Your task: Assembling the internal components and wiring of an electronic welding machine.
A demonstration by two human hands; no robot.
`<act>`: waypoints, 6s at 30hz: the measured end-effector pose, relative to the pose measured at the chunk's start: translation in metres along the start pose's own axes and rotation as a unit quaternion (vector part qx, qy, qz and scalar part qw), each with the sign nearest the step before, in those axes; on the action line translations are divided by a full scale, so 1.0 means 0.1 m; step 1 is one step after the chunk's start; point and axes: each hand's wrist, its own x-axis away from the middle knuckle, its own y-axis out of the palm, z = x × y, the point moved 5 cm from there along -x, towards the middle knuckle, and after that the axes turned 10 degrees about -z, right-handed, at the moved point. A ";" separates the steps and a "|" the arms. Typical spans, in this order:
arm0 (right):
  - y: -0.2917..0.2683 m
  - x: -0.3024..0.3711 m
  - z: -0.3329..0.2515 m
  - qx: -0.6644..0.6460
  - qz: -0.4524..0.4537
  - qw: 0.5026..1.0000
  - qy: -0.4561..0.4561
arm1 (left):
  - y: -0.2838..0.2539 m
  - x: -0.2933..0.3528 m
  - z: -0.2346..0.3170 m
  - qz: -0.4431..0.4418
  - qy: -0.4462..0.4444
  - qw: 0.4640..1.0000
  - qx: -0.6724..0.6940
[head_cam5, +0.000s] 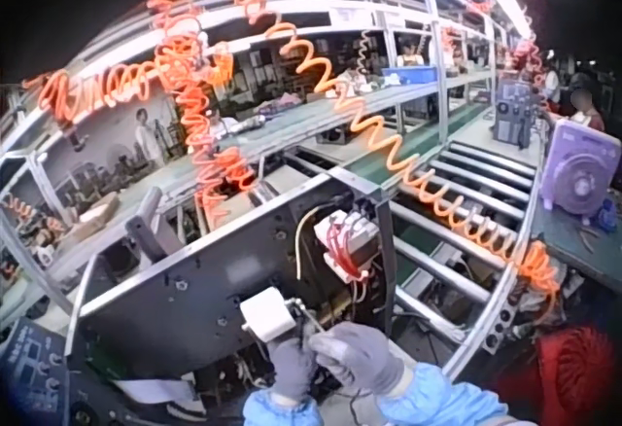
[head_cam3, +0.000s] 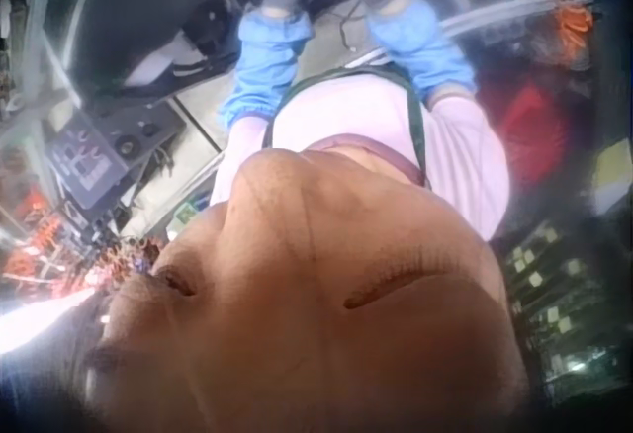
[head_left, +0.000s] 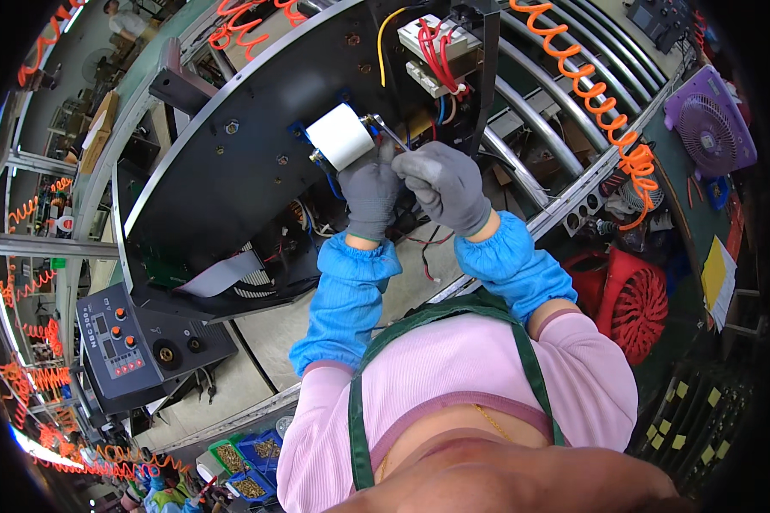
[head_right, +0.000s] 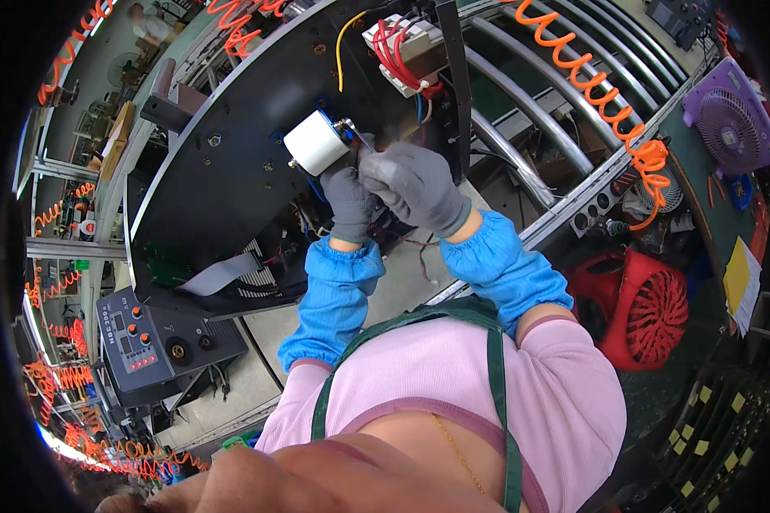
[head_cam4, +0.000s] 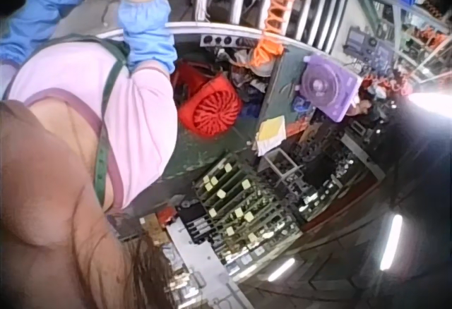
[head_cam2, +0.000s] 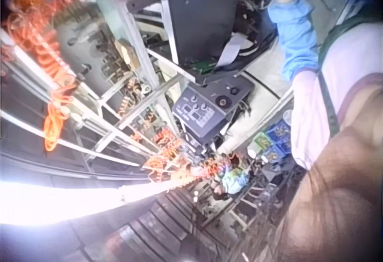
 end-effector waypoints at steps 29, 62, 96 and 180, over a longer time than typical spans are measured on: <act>-0.01 0.00 0.04 -0.077 -0.020 0.996 0.033 | 0.06 0.01 -0.04 -0.012 -0.021 0.999 0.049; -0.08 -0.10 0.00 0.015 -0.004 1.000 -0.019 | 0.06 0.02 -0.06 -0.026 -0.023 0.999 0.009; 0.02 -0.28 0.05 0.041 -0.025 0.998 -0.030 | 0.09 0.03 -0.14 -0.040 -0.005 0.999 -0.021; -0.05 -0.70 0.05 0.096 -0.048 0.993 0.041 | 0.07 0.05 -0.16 -0.015 0.012 1.000 -0.019</act>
